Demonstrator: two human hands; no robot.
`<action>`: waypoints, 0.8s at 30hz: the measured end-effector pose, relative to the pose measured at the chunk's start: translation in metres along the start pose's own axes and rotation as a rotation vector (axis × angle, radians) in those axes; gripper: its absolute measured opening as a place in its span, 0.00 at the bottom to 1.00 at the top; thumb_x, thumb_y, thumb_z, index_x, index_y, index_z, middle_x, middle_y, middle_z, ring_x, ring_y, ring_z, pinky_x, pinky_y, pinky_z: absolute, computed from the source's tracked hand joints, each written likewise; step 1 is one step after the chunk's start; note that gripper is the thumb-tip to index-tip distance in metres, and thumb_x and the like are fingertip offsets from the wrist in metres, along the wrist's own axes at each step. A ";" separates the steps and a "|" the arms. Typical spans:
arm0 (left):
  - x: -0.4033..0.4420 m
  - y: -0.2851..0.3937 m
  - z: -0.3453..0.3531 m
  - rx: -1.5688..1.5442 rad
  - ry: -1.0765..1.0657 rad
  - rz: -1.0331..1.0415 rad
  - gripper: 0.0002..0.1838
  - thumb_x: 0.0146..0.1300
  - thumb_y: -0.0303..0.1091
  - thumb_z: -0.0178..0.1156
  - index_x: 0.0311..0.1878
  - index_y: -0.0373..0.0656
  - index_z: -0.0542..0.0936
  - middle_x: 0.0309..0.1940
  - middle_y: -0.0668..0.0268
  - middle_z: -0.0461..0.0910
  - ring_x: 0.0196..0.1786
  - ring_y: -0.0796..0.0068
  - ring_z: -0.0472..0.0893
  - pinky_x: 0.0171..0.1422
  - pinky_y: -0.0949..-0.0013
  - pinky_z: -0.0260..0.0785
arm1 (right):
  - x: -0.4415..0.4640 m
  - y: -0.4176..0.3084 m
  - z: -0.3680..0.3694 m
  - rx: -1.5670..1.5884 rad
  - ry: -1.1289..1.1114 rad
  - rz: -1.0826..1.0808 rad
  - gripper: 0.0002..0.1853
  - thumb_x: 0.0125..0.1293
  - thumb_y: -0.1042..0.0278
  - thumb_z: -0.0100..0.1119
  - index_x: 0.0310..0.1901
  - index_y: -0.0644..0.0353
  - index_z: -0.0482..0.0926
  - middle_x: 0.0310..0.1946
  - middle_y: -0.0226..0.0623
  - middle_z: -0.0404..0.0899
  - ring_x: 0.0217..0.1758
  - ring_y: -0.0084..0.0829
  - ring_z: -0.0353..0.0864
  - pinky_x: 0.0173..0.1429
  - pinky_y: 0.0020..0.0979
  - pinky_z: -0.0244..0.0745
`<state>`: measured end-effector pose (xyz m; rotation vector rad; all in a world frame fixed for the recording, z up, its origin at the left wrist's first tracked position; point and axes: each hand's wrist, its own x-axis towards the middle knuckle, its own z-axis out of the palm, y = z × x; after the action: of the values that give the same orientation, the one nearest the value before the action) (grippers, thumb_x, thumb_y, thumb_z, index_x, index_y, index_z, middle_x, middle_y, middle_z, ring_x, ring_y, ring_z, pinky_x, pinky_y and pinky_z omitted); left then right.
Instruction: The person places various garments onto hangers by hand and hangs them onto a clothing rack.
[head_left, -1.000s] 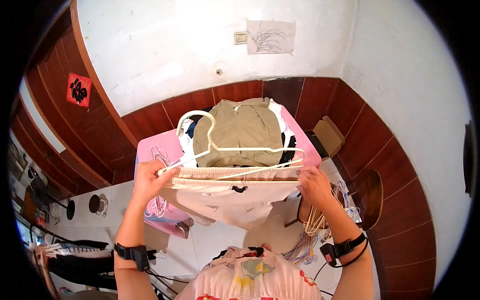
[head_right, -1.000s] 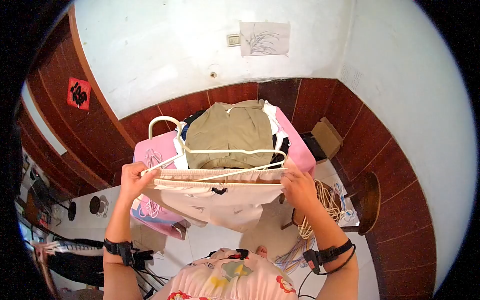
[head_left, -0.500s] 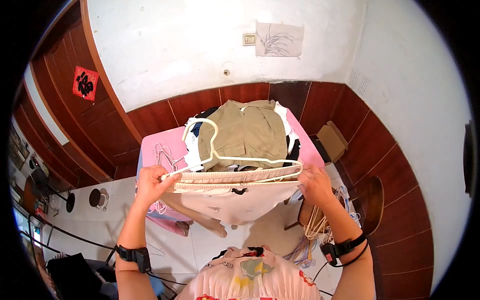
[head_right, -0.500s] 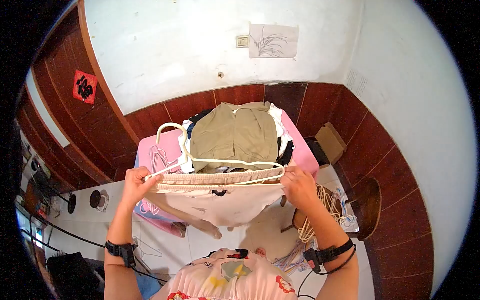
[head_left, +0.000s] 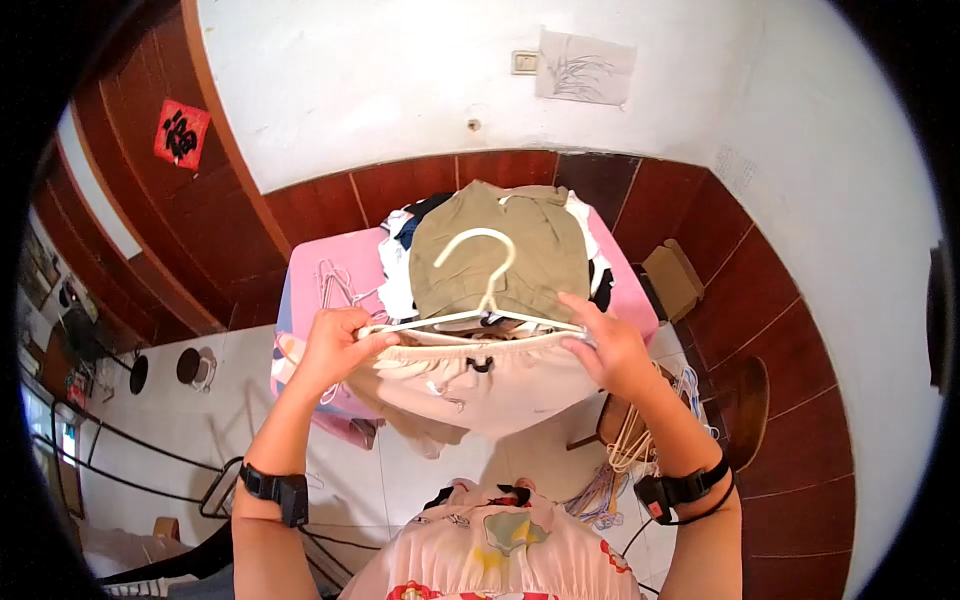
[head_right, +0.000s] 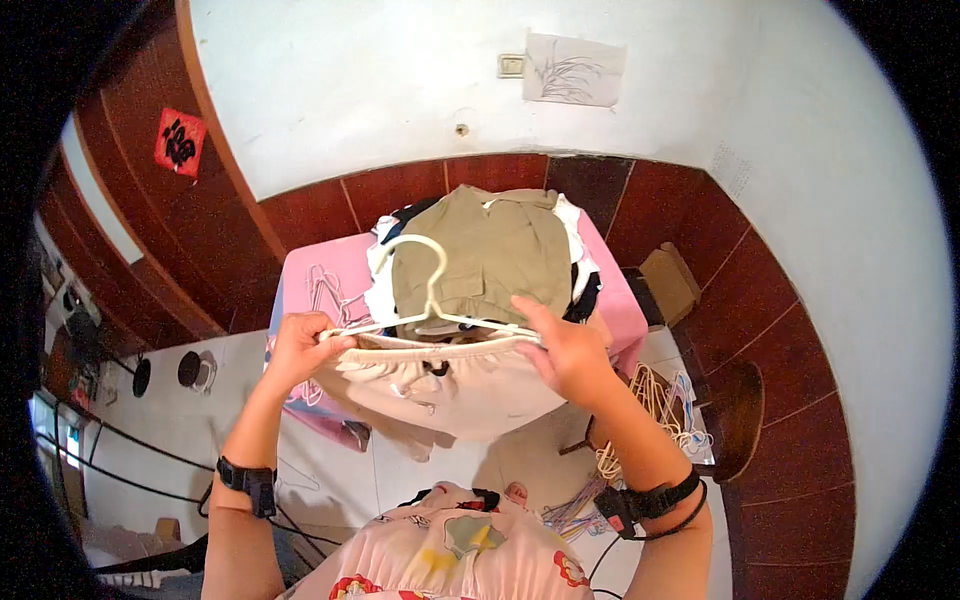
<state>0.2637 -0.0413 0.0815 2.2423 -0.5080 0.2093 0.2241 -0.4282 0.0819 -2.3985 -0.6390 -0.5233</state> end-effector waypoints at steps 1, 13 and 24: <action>-0.002 -0.006 0.001 0.001 0.007 -0.017 0.20 0.53 0.38 0.73 0.21 0.34 0.74 0.14 0.63 0.69 0.20 0.78 0.64 0.24 0.67 0.57 | 0.001 0.000 0.002 0.009 -0.014 -0.007 0.07 0.59 0.70 0.67 0.40 0.58 0.83 0.38 0.38 0.84 0.41 0.45 0.83 0.41 0.38 0.76; -0.021 -0.016 -0.021 -0.037 0.069 0.127 0.15 0.56 0.40 0.70 0.41 0.40 0.82 0.32 0.58 0.80 0.35 0.57 0.79 0.40 0.61 0.69 | 0.033 -0.027 0.016 0.043 0.018 0.025 0.08 0.60 0.76 0.64 0.42 0.61 0.83 0.32 0.42 0.82 0.30 0.39 0.81 0.34 0.33 0.74; -0.015 0.051 -0.071 0.465 0.448 0.269 0.12 0.44 0.23 0.65 0.35 0.42 0.79 0.27 0.62 0.73 0.34 0.57 0.75 0.35 0.60 0.66 | 0.084 -0.061 -0.029 0.006 0.306 -0.163 0.11 0.55 0.82 0.65 0.40 0.60 0.82 0.32 0.38 0.80 0.34 0.28 0.80 0.38 0.27 0.75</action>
<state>0.2298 -0.0139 0.1586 2.4509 -0.5513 1.0341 0.2521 -0.3766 0.1728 -2.2083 -0.6980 -0.9341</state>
